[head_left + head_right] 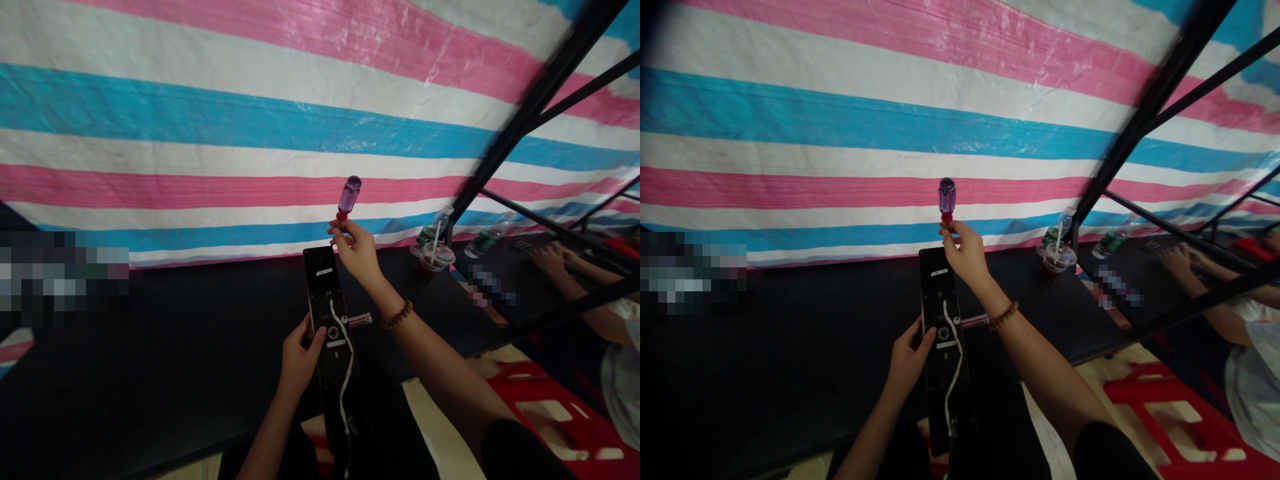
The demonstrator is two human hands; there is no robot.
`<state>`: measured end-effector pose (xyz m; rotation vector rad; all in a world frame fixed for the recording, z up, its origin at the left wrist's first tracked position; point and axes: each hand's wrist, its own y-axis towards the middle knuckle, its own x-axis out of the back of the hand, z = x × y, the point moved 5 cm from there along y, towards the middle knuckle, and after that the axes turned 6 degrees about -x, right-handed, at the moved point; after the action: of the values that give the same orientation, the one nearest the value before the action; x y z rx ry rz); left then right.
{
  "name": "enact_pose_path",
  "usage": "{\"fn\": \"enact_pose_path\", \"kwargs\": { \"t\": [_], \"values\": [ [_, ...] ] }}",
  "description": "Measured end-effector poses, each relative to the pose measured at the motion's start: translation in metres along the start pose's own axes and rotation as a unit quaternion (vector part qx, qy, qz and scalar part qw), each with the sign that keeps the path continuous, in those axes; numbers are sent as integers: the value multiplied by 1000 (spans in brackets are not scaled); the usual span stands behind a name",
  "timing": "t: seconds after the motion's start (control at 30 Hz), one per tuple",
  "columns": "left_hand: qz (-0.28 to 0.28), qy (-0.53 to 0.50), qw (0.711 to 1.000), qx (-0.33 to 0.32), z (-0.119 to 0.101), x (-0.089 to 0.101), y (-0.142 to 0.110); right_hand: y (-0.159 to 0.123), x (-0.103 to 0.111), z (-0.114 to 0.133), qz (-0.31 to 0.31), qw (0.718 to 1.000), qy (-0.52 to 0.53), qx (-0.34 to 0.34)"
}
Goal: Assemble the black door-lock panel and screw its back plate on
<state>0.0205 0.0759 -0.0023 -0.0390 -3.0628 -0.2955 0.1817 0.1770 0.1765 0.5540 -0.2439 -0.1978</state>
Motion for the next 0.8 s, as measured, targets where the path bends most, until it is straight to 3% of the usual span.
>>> {"fn": "enact_pose_path", "kwargs": {
  "t": [0.4,0.63,0.7,0.8],
  "values": [
    [1,1,1000,2,-4,0,0,-4,9,6,-34,999,1,39],
    [1,-4,1000,0,-3,-1,0,-12,19,18,-65,997,28,20],
    [-14,10,1000,-13,-6,1,0,-20,24,25,-88,993,73,5],
    [-92,61,992,-61,-25,12,1,-37,32,34,-120,979,166,-24]
  ]
}}
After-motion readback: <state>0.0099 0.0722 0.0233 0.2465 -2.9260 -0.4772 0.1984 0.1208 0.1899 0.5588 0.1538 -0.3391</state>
